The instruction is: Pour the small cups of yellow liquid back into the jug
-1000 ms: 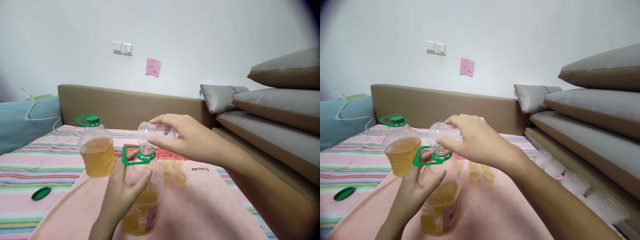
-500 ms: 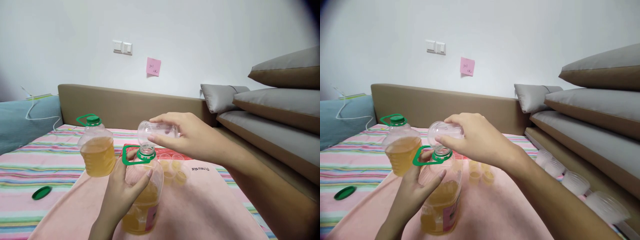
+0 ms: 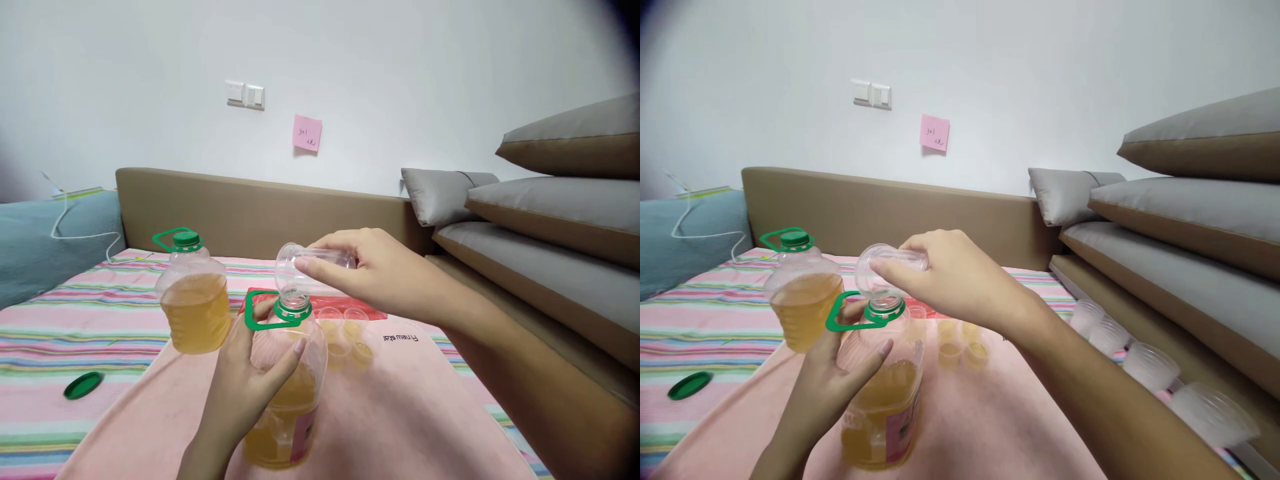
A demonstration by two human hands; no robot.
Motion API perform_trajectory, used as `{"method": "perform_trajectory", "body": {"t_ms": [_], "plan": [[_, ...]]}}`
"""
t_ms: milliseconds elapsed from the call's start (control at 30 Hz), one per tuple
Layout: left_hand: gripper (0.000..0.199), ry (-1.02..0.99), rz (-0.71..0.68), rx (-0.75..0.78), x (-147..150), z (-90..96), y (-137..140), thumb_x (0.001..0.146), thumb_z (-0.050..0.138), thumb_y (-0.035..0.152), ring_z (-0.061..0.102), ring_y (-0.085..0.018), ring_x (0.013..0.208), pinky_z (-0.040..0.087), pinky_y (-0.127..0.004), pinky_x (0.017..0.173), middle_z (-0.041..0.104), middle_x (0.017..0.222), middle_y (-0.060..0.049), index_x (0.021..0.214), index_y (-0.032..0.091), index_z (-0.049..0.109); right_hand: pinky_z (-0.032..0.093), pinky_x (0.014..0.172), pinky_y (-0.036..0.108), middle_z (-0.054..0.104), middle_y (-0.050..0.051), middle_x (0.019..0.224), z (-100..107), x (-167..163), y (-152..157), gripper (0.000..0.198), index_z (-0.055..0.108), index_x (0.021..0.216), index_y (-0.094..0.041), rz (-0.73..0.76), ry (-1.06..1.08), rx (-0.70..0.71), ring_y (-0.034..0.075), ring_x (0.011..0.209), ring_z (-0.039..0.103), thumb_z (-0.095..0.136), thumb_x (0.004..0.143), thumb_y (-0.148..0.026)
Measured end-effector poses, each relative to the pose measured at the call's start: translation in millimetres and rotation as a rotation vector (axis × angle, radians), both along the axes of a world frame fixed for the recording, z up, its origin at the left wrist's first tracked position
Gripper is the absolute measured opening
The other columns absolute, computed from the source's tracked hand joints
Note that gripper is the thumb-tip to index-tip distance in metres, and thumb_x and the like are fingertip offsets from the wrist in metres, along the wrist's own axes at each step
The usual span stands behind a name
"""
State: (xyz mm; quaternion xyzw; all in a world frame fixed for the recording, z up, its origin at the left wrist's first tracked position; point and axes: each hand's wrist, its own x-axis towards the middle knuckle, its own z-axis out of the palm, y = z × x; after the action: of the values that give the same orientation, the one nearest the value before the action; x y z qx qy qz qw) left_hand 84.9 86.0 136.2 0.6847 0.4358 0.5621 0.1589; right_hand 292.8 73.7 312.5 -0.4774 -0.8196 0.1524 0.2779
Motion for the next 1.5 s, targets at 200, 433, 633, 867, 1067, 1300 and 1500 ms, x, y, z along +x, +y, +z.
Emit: {"method": "perform_trajectory", "body": {"t_ms": [200, 433, 633, 867, 1067, 1300, 1500], "plan": [[0.049, 0.000, 0.009, 0.007, 0, -0.4, 1, 0.095, 0.075, 0.053, 0.069, -0.034, 0.132, 0.055, -0.052, 0.112, 0.074, 0.136, -0.008, 0.135, 0.028, 0.067, 0.039, 0.057, 0.032, 0.068, 0.002, 0.077, 0, 1, 3, 0.053, 0.083, 0.095, -0.024, -0.077, 0.031, -0.091, 0.019, 0.070, 0.060, 0.062, 0.100, -0.072], [0.045, -0.008, -0.005, 0.002, 1, 1.4, 0, 0.095, 0.076, 0.052, 0.069, -0.033, 0.132, 0.055, -0.051, 0.111, 0.075, 0.136, -0.005, 0.133, 0.031, 0.068, 0.053, 0.077, 0.033, 0.082, 0.004, 0.113, -2, 4, 6, 0.036, 0.085, 0.110, -0.025, -0.001, 0.115, -0.019, 0.023, 0.097, 0.073, 0.073, 0.098, -0.058], [0.041, -0.016, -0.019, -0.004, 1, 2.2, -1, 0.095, 0.075, 0.052, 0.070, -0.032, 0.131, 0.055, -0.051, 0.110, 0.076, 0.135, -0.003, 0.131, 0.033, 0.069, 0.053, 0.075, 0.033, 0.082, 0.004, 0.111, 2, 0, -1, 0.036, 0.085, 0.113, -0.023, -0.011, 0.090, -0.048, 0.022, 0.095, 0.073, 0.078, 0.094, -0.054], [0.045, -0.008, -0.013, 0.014, 0, 0.7, -1, 0.096, 0.076, 0.049, 0.069, -0.033, 0.134, 0.054, -0.051, 0.112, 0.075, 0.139, -0.003, 0.136, 0.032, 0.066, 0.048, 0.069, 0.032, 0.081, 0.003, 0.104, 1, 0, 1, 0.038, 0.085, 0.111, -0.024, -0.011, 0.064, -0.025, 0.019, 0.086, 0.070, 0.073, 0.097, -0.057], [0.042, -0.006, -0.022, 0.001, 1, 3.2, -1, 0.096, 0.075, 0.049, 0.069, -0.031, 0.133, 0.055, -0.048, 0.111, 0.075, 0.138, -0.001, 0.134, 0.033, 0.067, 0.044, 0.065, 0.031, 0.079, 0.001, 0.096, -2, 1, 3, 0.043, 0.085, 0.107, -0.025, -0.046, 0.066, -0.071, 0.019, 0.083, 0.068, 0.072, 0.095, -0.065], [0.049, -0.012, -0.005, 0.000, 1, -0.9, 0, 0.095, 0.076, 0.052, 0.068, -0.032, 0.136, 0.053, -0.050, 0.113, 0.073, 0.142, -0.001, 0.139, 0.035, 0.065, 0.026, 0.054, 0.032, 0.065, 0.000, 0.077, -2, 1, 8, 0.057, 0.084, 0.099, -0.024, -0.105, 0.029, -0.099, 0.014, 0.062, 0.047, 0.060, 0.099, -0.076], [0.047, -0.003, -0.012, 0.002, 0, -0.1, 1, 0.096, 0.077, 0.052, 0.068, -0.031, 0.135, 0.053, -0.050, 0.114, 0.074, 0.141, -0.001, 0.138, 0.035, 0.065, 0.025, 0.055, 0.031, 0.057, 0.000, 0.070, -3, 5, 11, 0.057, 0.077, 0.080, -0.022, -0.093, 0.069, -0.052, 0.013, 0.060, 0.041, 0.066, 0.096, -0.076]]}}
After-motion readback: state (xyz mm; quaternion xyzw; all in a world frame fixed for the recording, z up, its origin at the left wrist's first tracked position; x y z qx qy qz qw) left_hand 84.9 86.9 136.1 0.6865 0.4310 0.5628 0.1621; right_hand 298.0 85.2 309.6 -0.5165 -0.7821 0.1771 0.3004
